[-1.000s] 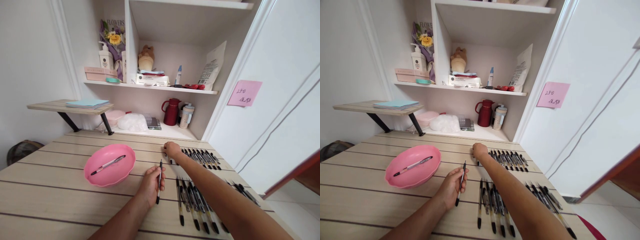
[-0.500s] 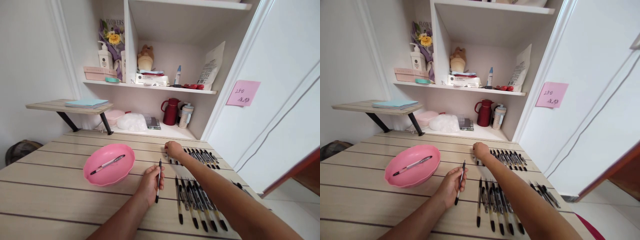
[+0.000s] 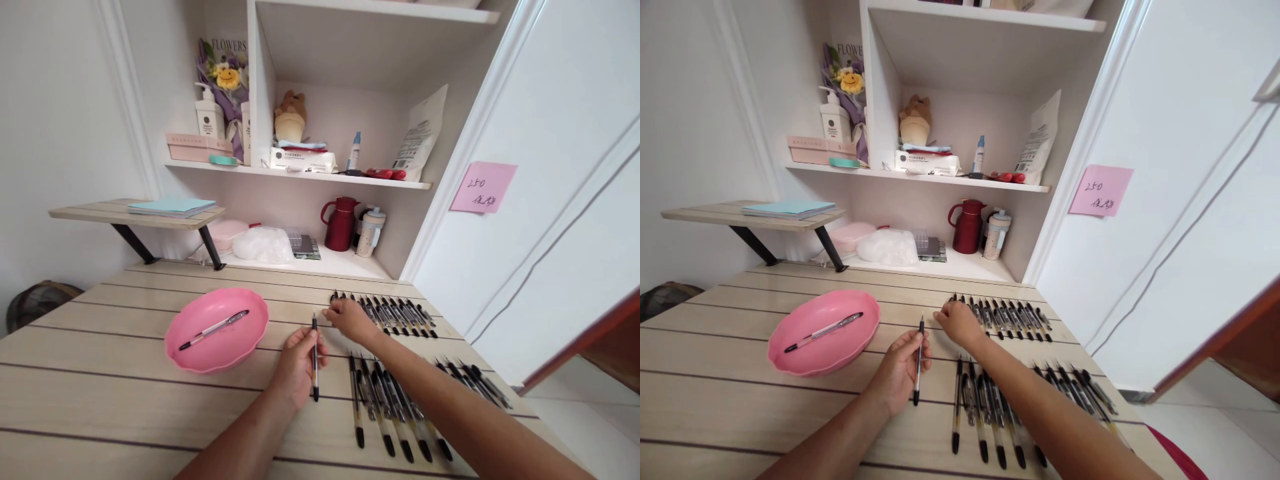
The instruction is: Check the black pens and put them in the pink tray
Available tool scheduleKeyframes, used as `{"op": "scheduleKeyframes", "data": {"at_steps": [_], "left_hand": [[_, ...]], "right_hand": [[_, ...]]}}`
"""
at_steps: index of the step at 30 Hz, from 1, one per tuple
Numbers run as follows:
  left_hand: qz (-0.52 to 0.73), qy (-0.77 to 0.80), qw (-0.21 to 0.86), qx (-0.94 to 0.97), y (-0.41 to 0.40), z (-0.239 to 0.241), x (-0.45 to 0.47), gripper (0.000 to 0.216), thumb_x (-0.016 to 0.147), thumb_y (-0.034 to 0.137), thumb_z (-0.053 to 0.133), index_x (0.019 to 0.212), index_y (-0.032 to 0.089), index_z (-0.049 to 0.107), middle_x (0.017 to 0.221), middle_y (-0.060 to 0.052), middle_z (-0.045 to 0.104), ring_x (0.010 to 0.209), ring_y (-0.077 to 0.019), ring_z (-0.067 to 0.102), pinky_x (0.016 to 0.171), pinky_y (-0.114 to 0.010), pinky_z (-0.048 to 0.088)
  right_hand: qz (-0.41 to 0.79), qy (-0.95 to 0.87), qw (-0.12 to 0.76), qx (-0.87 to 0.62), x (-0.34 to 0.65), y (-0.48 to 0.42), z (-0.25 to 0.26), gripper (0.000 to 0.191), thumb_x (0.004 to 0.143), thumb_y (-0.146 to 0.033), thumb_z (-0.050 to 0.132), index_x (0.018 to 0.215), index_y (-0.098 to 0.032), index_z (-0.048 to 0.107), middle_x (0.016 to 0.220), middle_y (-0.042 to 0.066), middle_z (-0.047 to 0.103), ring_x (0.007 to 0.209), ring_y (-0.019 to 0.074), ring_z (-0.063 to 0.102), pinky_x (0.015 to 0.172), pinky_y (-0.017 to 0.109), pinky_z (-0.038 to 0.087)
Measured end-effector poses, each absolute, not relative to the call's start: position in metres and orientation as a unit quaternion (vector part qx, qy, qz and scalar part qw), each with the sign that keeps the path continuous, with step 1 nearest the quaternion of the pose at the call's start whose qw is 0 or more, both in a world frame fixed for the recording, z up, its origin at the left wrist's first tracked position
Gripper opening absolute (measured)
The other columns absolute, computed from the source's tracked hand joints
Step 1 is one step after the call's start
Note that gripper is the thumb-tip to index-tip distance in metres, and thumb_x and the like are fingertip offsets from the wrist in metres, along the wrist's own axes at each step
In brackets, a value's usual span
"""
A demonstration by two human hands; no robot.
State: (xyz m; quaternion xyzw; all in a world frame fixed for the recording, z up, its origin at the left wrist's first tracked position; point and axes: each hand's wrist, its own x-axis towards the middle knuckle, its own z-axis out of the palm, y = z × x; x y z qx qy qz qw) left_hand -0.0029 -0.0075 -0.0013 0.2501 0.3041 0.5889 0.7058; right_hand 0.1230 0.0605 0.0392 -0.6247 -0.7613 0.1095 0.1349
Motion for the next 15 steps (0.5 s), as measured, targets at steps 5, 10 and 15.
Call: {"op": "scheduleKeyframes", "data": {"at_steps": [5,10,15], "left_hand": [[0.647,0.265,0.681,0.218,-0.002,-0.001,-0.007,0.018,0.064,0.023,0.067,0.070,0.016,0.052,0.061,0.002,0.057,0.057,-0.0083,0.054,0.055,-0.019,0.042],[0.676,0.268,0.664,0.173,0.003,-0.004,-0.014,0.017,0.063,0.017,0.068,0.071,0.017,0.053,0.064,0.002,0.058,0.064,-0.0085,0.058,0.068,-0.022,0.047],[0.629,0.300,0.674,0.245,-0.001,-0.001,-0.012,0.022,0.060,0.019,0.070,0.079,0.015,0.058,0.070,-0.002,0.061,0.068,-0.0115,0.059,0.069,-0.024,0.047]], "right_hand": [[0.274,-0.755,0.262,-0.535,0.109,0.013,0.032,0.021,0.072,-0.037,0.051,0.073,-0.016,0.056,0.065,0.002,0.064,0.054,0.0103,0.055,0.049,0.018,0.035],[0.268,-0.743,0.269,-0.551,0.099,-0.008,0.018,0.048,0.062,-0.018,0.059,0.108,-0.017,0.046,0.069,0.001,0.065,0.060,0.0122,0.057,0.054,0.019,0.036],[0.261,-0.742,0.287,-0.547,0.099,-0.010,0.016,0.054,0.067,-0.014,0.049,0.120,-0.014,0.037,0.071,0.002,0.064,0.060,0.0123,0.057,0.054,0.020,0.036]]}}
